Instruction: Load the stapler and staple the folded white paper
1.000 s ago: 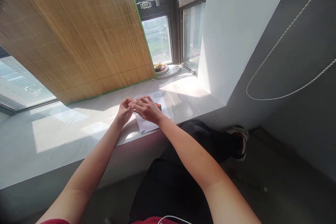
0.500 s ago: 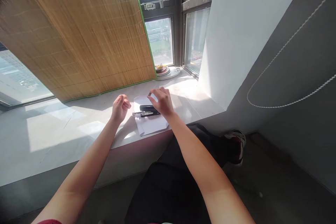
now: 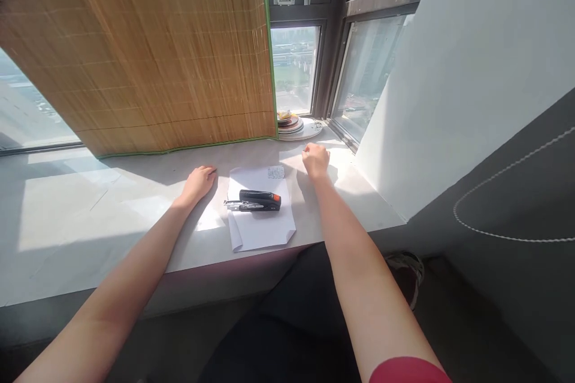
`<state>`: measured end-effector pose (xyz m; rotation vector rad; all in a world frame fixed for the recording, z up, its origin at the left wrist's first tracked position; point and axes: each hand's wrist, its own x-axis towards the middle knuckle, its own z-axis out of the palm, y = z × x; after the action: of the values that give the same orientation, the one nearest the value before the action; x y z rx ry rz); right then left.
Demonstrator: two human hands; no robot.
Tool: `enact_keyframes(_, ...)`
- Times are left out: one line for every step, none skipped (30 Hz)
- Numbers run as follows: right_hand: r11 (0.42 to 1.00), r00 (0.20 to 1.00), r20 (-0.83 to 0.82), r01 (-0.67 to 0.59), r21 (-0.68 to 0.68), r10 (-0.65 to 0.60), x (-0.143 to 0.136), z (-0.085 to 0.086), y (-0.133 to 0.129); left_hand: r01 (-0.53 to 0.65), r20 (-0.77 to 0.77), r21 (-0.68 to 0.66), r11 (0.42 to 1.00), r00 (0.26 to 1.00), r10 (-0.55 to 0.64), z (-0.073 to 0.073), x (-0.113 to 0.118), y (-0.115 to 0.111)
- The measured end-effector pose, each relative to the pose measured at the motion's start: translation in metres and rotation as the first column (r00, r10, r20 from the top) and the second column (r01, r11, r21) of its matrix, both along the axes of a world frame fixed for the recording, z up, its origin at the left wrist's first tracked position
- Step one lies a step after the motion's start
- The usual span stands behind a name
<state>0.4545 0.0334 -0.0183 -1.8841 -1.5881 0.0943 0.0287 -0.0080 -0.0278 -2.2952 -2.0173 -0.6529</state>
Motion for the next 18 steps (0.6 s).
enact_keyframes(0.999,1.0,0.019,-0.006,-0.032,0.006,0.002,-0.003,0.005,0.006,0.011,0.017,1.0,1.0,-0.006,0.0,-0.002,0.001)
enact_keyframes(0.998,0.999,0.036,-0.012,-0.062,0.014,0.004,-0.007,0.009,0.011,0.024,0.027,1.0,1.0,-0.012,0.001,-0.004,0.001)
enact_keyframes(0.997,0.998,0.052,-0.017,-0.08,0.021,0.004,-0.01,0.012,0.013,0.04,0.033,0.999,0.999,-0.015,0.002,-0.005,0.002)
enact_keyframes(0.996,0.998,0.06,-0.021,-0.083,0.026,0.005,-0.014,0.013,0.009,0.062,0.038,0.999,0.998,-0.012,0.003,-0.006,0.003)
enact_keyframes(0.997,0.998,0.057,-0.028,-0.074,0.032,0.005,-0.016,0.013,-0.001,0.09,0.043,0.999,0.996,-0.003,0.003,-0.006,0.003)
enact_keyframes(0.998,0.998,0.045,-0.037,-0.059,0.04,0.005,-0.018,0.013,-0.015,0.119,0.046,0.999,0.993,0.009,0.003,-0.007,0.004)
enact_keyframes(0.998,0.998,0.029,-0.048,-0.046,0.049,0.006,-0.018,0.011,-0.03,0.144,0.045,0.999,0.989,0.023,0.003,-0.007,0.004)
enact_keyframes(0.998,0.998,0.01,-0.055,-0.026,0.056,0.006,-0.018,0.009,-0.041,0.163,0.042,0.998,0.986,0.034,0.003,-0.007,0.004)
enact_keyframes(0.999,0.999,-0.01,-0.052,0.0,0.052,0.006,-0.017,0.006,-0.044,0.172,0.036,0.998,0.984,0.037,0.003,-0.007,0.004)
enact_keyframes(0.999,0.999,-0.032,-0.03,0.031,0.031,0.007,-0.016,0.002,-0.039,0.174,0.031,0.999,0.984,0.034,0.003,-0.007,0.004)
enact_keyframes(0.998,0.998,-0.059,0.008,0.054,-0.005,0.007,-0.014,-0.003,-0.033,0.172,0.028,0.999,0.985,0.027,0.003,-0.007,0.003)
enact_keyframes(0.997,0.994,-0.094,0.054,0.061,-0.048,0.008,-0.013,-0.008,-0.027,0.172,0.028,0.999,0.985,0.021,0.004,-0.007,0.003)
enact_keyframes(0.994,0.987,-0.134,0.097,0.052,-0.089,0.008,-0.012,-0.014,-0.023,0.176,0.03,0.999,0.984,0.017,0.005,-0.007,0.002)
enact_keyframes(0.992,0.979,-0.168,0.125,0.033,-0.117,0.009,-0.011,-0.02,-0.023,0.182,0.03,0.999,0.983,0.017,0.006,-0.006,0.0)
enact_keyframes(0.991,0.974,-0.188,0.131,0.016,-0.126,0.009,-0.011,-0.027,-0.027,0.188,0.028,0.999,0.982,0.021,0.007,-0.006,-0.001)
enact_keyframes(0.993,0.974,-0.193,0.12,0.01,-0.116,0.009,-0.011,-0.033,-0.032,0.197,0.03,0.999,0.98,0.026,0.008,-0.005,-0.002)
enact_keyframes(0.994,0.978,-0.184,0.104,0.018,-0.099,0.008,-0.011,-0.039,-0.035,0.214,0.041,0.999,0.977,0.025,0.01,-0.004,-0.004)
enact_keyframes(0.995,0.983,-0.166,0.088,0.039,-0.08,0.008,-0.011,-0.045,-0.035,0.237,0.059,0.998,0.971,0.02,0.011,-0.003,-0.006)
